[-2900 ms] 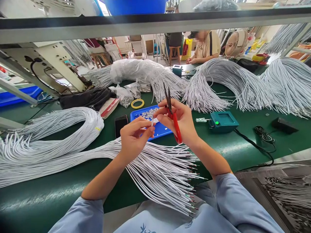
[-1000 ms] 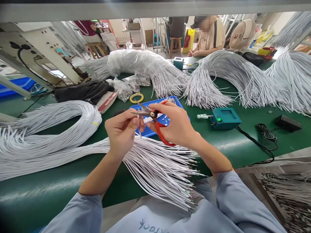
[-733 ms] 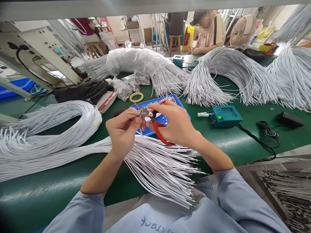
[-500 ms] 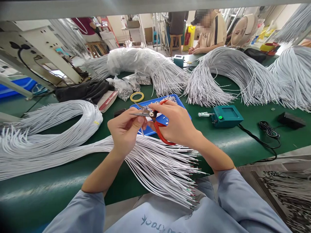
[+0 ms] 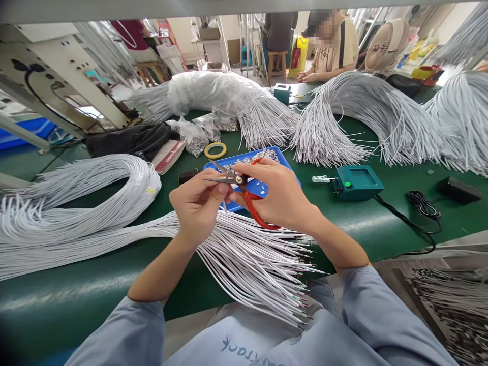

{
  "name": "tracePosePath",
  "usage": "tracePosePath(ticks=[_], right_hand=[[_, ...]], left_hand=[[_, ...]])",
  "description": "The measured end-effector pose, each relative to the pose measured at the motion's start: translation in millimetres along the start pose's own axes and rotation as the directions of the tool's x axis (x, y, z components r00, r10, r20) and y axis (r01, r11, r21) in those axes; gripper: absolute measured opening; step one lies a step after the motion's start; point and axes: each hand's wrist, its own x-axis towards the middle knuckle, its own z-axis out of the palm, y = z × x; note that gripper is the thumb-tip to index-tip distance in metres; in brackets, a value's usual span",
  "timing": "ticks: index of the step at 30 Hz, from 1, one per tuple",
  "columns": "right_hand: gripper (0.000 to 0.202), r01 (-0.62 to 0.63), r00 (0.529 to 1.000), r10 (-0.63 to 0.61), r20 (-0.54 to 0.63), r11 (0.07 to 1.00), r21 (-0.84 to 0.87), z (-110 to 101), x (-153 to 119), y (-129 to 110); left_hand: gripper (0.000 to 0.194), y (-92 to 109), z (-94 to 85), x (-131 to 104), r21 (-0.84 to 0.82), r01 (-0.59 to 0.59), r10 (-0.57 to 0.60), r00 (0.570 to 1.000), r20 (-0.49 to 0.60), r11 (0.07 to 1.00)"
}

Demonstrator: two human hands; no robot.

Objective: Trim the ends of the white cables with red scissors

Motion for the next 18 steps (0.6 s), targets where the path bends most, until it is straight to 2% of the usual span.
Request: tracePosePath(ticks=[5, 9, 11, 14, 16, 18], right_hand=[[0.029, 0.008, 1.0, -0.008, -0.019, 1.0, 0.005, 1.8, -2.0, -2.5], [0.028, 0.018, 0.999, -0.017, -0.028, 0.999, 0.037, 2.2, -2.8, -3.0], [0.028, -0.025, 0.999, 0.026, -0.03, 0.999, 0.023, 1.2, -0.5, 0.6], [0.029, -0.17, 0.984, 0.169, -0.056, 0.985, -0.008, -2.5, 5.5, 9.0], [0.027, -0.231, 0.965, 0.236, -0.119, 0.972, 0.053, -5.6, 8.4, 12.7], [0.022, -0.195, 0.954, 0.23, -0.194, 0.964, 0.18, -8.0, 8.5, 12.4]], left_hand=[[0.015, 2.5, 0.0, 0.8, 0.078, -0.093, 0.092, 0.996, 0.017, 0.993], [0.012, 2.7, -1.4, 0.2, 0.051, -0.073, 0.072, 0.997, 0.02, 0.996], [0.009, 0.6, -5.6, 1.5, -0.015, -0.015, 0.015, 1.0, -0.011, 1.0], [0.01, -1.8, -15.1, 5.6, -0.16, 0.072, -0.092, 0.988, -0.122, 0.984], [0.009, -0.6, -18.3, 7.6, -0.184, 0.07, -0.102, 0.981, -0.166, 0.98], [0.006, 2.6, -15.9, 7.1, -0.128, 0.046, -0.063, 0.989, -0.133, 0.991]])
